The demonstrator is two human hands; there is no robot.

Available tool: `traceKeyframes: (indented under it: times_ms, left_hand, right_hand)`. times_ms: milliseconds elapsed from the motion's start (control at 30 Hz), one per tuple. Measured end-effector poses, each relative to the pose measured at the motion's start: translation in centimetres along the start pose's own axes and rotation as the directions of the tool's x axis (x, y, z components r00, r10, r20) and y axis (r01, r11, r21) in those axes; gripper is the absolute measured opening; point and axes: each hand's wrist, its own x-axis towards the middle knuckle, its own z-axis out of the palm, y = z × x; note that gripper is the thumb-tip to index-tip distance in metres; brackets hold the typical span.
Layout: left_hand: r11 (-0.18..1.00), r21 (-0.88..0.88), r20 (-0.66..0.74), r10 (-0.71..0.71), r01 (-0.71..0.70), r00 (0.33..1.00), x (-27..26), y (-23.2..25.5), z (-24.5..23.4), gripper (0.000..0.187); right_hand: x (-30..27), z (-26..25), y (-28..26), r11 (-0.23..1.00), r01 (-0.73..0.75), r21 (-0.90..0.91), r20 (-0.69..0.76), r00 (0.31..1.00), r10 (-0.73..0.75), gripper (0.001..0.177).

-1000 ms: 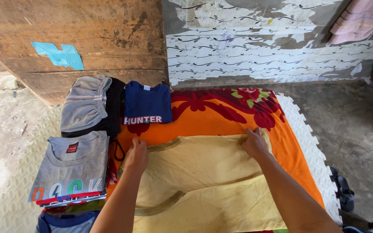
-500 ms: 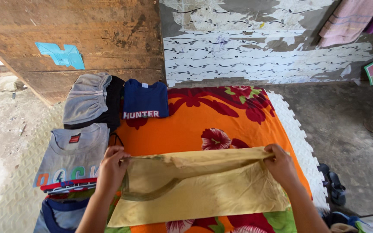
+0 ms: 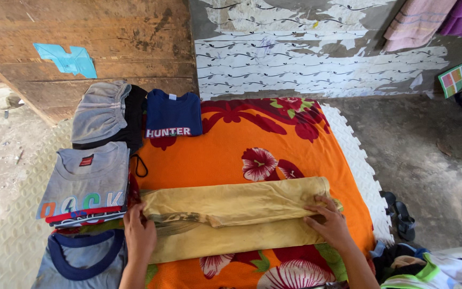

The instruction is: The person picks up a yellow shirt, spreads it flat on a bed, and folds it.

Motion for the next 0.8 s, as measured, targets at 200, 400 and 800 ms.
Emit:
traceKeyframes:
  times_ms: [200, 400, 800]
  left_hand:
    - [0.967, -0.095, 0.132, -0.222, 0.235, 0.966, 2.8, 2.0, -1.1, 0.047]
    - [0.961, -0.088, 0.242, -0.235, 0.262, 0.941, 5.2, 1.2, 0.0, 0.053]
    - [0.798, -0.433, 0.263, -0.334, 0.420, 0.905, 7.9, 1.9, 1.6, 0.033]
  right_hand:
    - [3.1, -0.4, 1.3, 0.922, -0.339, 0.189, -0.192, 0.908, 0.373, 0.047]
    - [10.0, 0.9, 7.1, 0.754, -0.617, 0.225, 0.012, 0.776, 0.631, 0.053]
    - [13.2, -1.0, 3.1, 0.683, -0.728, 0.062, 0.172, 0.682, 0.711, 0.056]
